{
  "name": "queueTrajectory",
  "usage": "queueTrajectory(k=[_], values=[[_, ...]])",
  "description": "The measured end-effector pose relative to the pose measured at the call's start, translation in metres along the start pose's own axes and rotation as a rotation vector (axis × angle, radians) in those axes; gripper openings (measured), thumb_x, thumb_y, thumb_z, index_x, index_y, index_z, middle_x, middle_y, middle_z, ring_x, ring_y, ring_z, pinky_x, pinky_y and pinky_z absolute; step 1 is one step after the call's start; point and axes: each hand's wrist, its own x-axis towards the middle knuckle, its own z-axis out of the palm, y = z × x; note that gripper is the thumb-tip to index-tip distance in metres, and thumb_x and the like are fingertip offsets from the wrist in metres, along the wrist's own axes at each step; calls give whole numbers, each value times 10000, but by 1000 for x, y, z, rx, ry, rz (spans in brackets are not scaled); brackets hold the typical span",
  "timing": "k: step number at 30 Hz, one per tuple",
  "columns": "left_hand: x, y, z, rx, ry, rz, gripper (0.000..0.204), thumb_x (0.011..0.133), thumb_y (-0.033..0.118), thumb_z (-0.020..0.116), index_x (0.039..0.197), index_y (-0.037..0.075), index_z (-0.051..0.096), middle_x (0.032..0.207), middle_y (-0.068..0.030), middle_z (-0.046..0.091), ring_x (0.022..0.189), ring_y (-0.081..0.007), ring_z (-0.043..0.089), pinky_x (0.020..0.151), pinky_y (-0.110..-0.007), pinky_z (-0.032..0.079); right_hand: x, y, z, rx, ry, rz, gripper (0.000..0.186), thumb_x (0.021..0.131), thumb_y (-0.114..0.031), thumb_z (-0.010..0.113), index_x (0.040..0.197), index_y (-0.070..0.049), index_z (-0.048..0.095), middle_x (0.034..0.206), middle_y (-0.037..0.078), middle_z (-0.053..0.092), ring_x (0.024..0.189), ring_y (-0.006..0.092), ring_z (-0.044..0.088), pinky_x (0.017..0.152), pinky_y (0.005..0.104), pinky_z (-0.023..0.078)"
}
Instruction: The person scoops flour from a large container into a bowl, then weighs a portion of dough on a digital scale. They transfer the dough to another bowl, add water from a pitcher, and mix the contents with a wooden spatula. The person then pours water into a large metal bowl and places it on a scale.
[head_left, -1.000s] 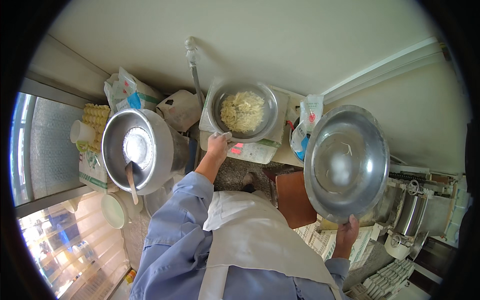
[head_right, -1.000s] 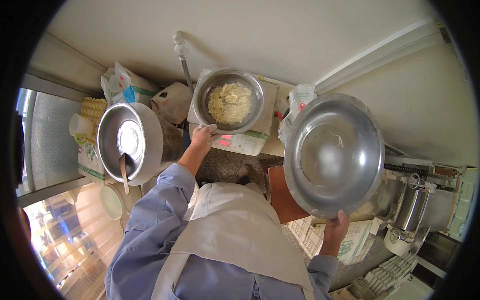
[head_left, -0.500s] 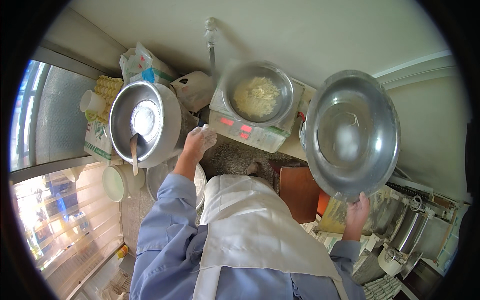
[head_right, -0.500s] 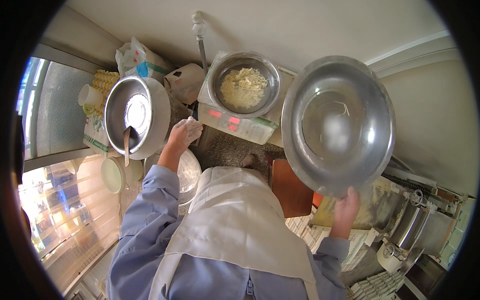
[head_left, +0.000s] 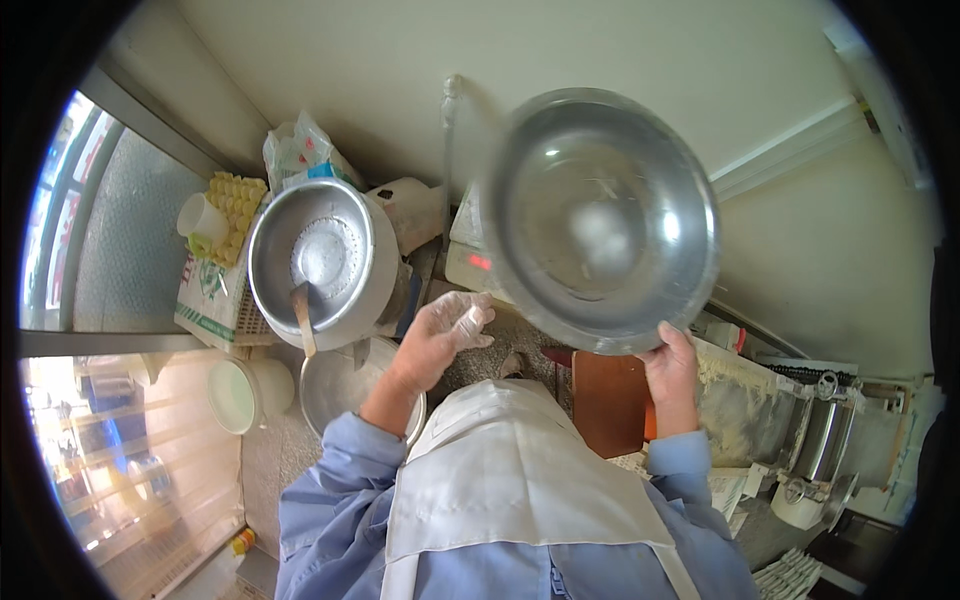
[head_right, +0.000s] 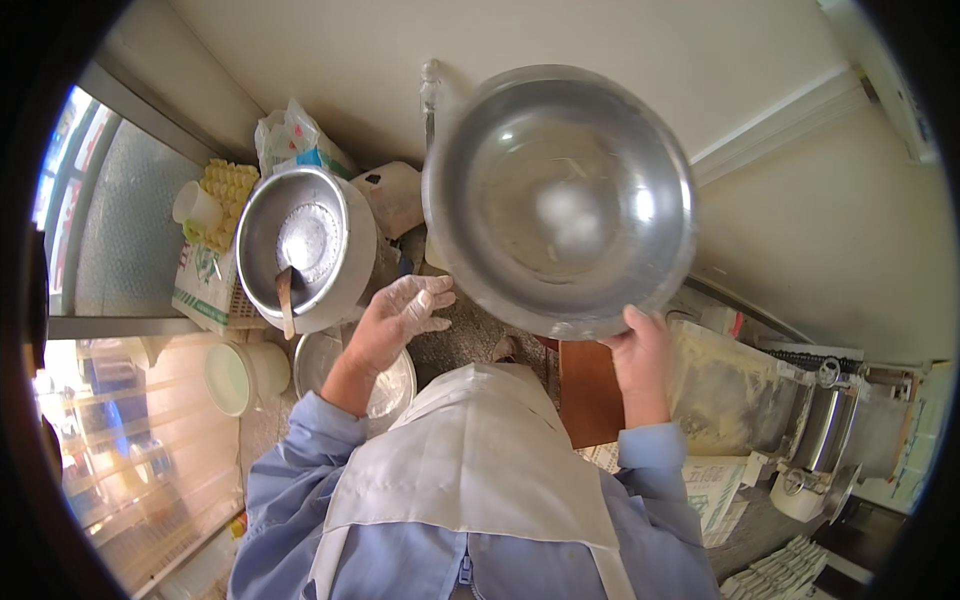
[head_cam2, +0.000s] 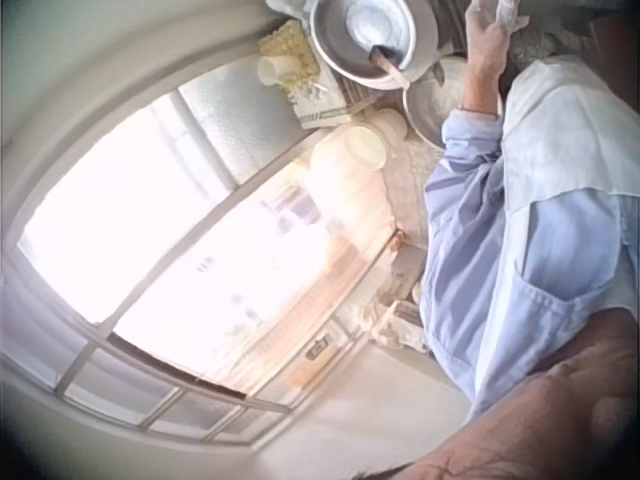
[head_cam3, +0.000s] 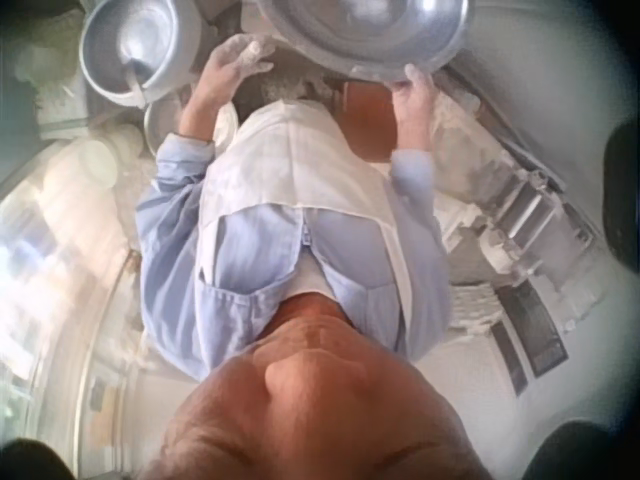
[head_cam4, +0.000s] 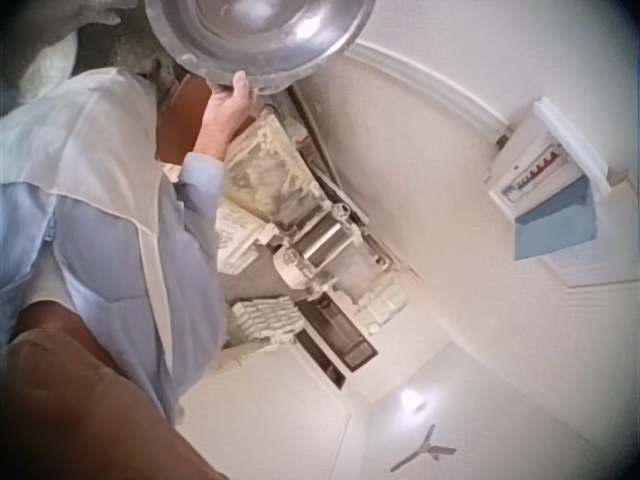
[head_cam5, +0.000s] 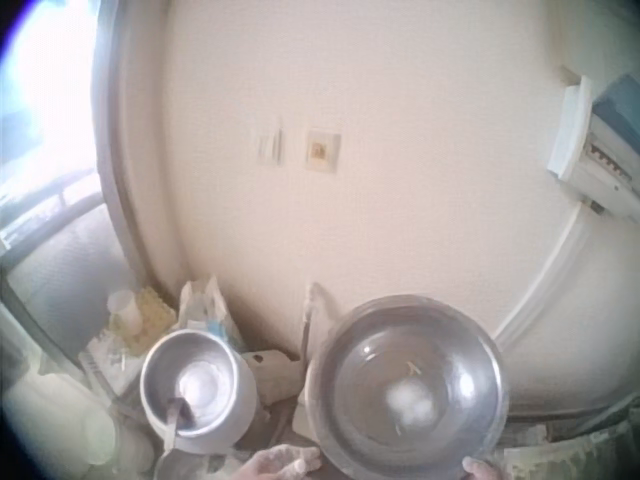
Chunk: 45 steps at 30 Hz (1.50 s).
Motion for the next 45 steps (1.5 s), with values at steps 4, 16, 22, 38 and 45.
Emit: queueTrajectory(k=[4,16,22,38,45], values=[[-33,17,2,-59,44,71,375,913,195,571,1209,-23,493,1130,-92,545,1052,-186,531,851,-348,491,-8,29,49,13,-79,80,281,826,-84,552,1087,16,526,1001,122,612,847,234,649,667,378,603],[-124,38,-26,-268,444,342,181,878,73,564,1046,8,546,1000,-82,613,902,-198,611,810,-387,514,-36,63,143,-81,-373,255,259,856,-166,546,1056,-2,564,957,98,627,799,188,645,629,316,572],[-159,39,-39,-369,550,510,234,855,33,553,1089,17,547,1025,-89,623,925,-213,619,776,-382,535,-45,61,170,-163,-607,207,299,906,-264,570,1064,-13,526,1007,85,589,930,162,597,657,303,579],[-217,43,-59,-501,817,749,282,898,56,533,1124,-108,490,1135,-199,572,1089,-261,542,1013,-395,424,86,141,34,-215,-185,517,262,865,-190,557,1011,12,479,933,148,577,723,260,634,600,384,579],[-239,41,-57,-547,1002,813,348,906,52,510,1156,-174,424,1194,-242,516,1143,-299,497,1064,-439,365,171,172,-25,-191,12,499,326,858,-142,518,1094,68,436,1030,230,557,809,365,622,669,471,558]])
